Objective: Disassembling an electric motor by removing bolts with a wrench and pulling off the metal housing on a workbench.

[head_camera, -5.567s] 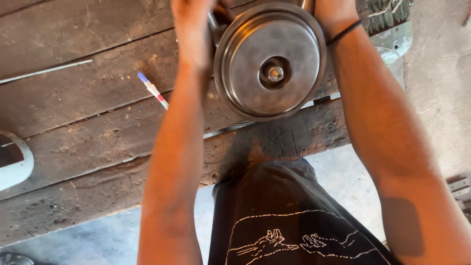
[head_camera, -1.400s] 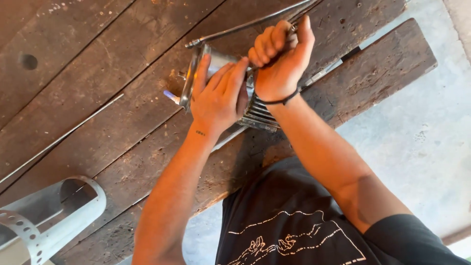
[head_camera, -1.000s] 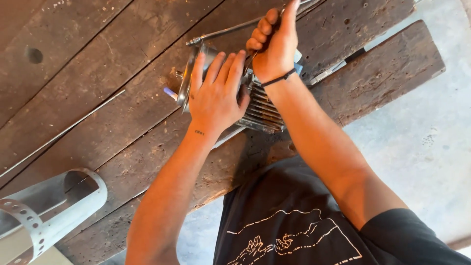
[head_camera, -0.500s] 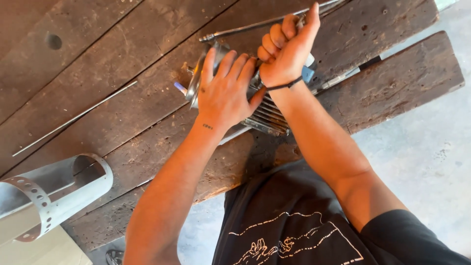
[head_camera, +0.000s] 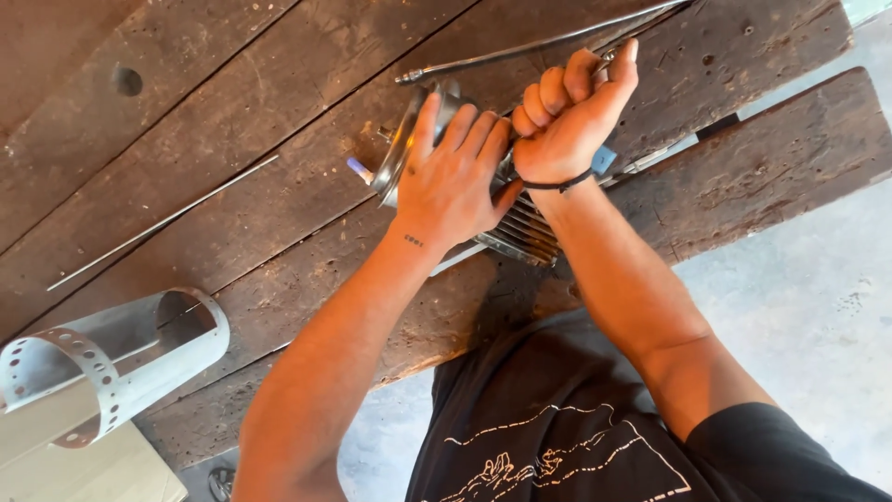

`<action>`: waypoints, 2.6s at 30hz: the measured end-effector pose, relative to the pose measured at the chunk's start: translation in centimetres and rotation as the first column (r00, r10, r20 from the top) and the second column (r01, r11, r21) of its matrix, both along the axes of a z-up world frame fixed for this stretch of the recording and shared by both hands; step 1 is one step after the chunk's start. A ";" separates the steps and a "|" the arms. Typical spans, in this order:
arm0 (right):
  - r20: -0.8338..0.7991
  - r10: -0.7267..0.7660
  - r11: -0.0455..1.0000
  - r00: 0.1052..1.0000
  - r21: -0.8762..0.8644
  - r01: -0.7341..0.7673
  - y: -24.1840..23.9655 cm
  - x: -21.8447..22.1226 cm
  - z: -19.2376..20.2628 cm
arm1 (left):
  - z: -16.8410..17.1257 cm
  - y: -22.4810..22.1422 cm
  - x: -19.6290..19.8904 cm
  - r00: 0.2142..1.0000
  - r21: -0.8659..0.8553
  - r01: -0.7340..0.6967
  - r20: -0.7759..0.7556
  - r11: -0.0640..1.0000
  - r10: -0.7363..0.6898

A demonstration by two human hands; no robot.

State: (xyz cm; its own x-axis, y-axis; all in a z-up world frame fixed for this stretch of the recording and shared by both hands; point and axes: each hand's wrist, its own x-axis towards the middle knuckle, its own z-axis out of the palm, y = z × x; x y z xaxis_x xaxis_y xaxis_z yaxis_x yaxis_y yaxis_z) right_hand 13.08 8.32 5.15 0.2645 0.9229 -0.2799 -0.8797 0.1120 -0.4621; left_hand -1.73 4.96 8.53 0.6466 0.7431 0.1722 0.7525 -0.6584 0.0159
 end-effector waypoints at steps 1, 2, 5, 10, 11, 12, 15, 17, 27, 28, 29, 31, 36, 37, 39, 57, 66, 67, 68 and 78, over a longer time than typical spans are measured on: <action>-0.002 0.002 1.000 1.000 0.000 -0.002 -0.1 0.0 -0.3 | 0.0 0.0 0.0 1.000 0.000 -0.002 -0.002 1.000 0.002; 0.007 0.012 0.999 1.000 0.040 -0.012 -0.1 0.1 -0.7 | -0.1 0.0 0.0 1.000 0.002 0.003 0.004 1.000 -0.003; 0.034 0.022 0.994 0.999 0.104 -0.025 -0.4 0.1 -1.2 | 0.0 -0.1 0.0 1.000 0.003 0.010 0.028 1.000 -0.010; 0.090 0.071 0.984 0.993 0.159 -0.084 0.2 0.4 -0.7 | -0.8 0.8 0.1 0.999 0.063 0.034 -0.008 0.997 -0.033; 0.034 0.065 0.995 0.997 0.072 -0.067 0.6 0.5 0.7 | -0.9 1.1 0.5 0.998 0.015 0.017 -0.063 1.000 -0.016; -0.021 0.052 0.999 0.998 -0.015 -0.052 0.9 0.6 2.1 | -1.0 1.4 0.9 0.993 -0.032 -0.001 -0.118 0.999 -0.002; -0.104 0.093 0.996 0.990 0.025 -0.091 2.4 1.2 -0.2 | -1.4 2.7 1.0 0.997 -0.017 0.071 -0.014 0.997 -0.071; -0.079 0.067 0.997 0.995 -0.034 -0.070 2.8 0.9 0.0 | -0.9 2.7 1.8 0.999 -0.023 0.025 0.044 0.999 -0.024; -0.043 0.084 0.984 0.996 -0.157 -0.090 3.6 3.7 0.3 | -1.1 2.2 2.5 0.992 -0.055 -0.063 0.103 0.996 0.069; -0.045 0.086 0.983 0.995 -0.160 -0.092 3.6 3.6 0.7 | -1.2 2.1 2.5 0.992 -0.059 -0.065 0.101 0.996 0.071; 0.034 0.170 0.980 0.985 -0.114 -0.165 3.7 3.7 1.1 | -1.3 2.1 2.7 0.989 -0.036 -0.075 0.128 0.997 0.079; 0.116 0.247 0.968 0.962 -0.075 -0.239 3.9 3.6 1.0 | -1.5 2.1 2.9 0.984 -0.013 -0.085 0.155 0.996 0.086; 0.126 0.124 0.984 0.984 -0.142 -0.106 3.9 3.1 0.4 | -1.4 2.2 3.4 0.978 -0.096 -0.149 0.131 0.984 0.161; 0.125 0.128 0.984 0.984 -0.144 -0.109 4.0 3.1 0.4 | -1.6 2.3 3.4 0.978 -0.098 -0.152 0.131 0.984 0.164; 0.121 0.084 0.981 0.989 -0.187 -0.061 4.2 3.1 0.4 | -1.9 2.5 3.5 0.977 -0.079 -0.153 0.140 0.985 0.163; 0.099 -0.051 0.980 0.994 0.197 0.031 -1.8 9.4 4.3 | -2.1 2.3 1.7 0.843 -0.033 -0.039 0.535 0.999 0.050; 0.041 0.108 0.964 0.993 0.240 -0.115 2.4 5.0 -6.2 | -0.6 1.8 1.7 0.818 0.083 -0.065 0.575 0.994 0.006; 0.039 0.115 0.963 0.993 0.240 -0.122 2.7 4.9 -5.8 | -0.7 1.8 1.6 0.819 0.083 -0.072 0.573 0.994 0.012; 0.002 0.109 0.975 0.994 0.197 -0.107 3.0 4.8 -5.4 | -0.8 1.8 1.6 0.816 0.087 -0.063 0.578 0.994 0.001; -0.092 -0.012 0.999 0.996 -0.049 0.007 2.5 3.5 -1.3 | -0.9 1.6 1.5 0.795 0.086 -0.089 0.607 0.992 0.019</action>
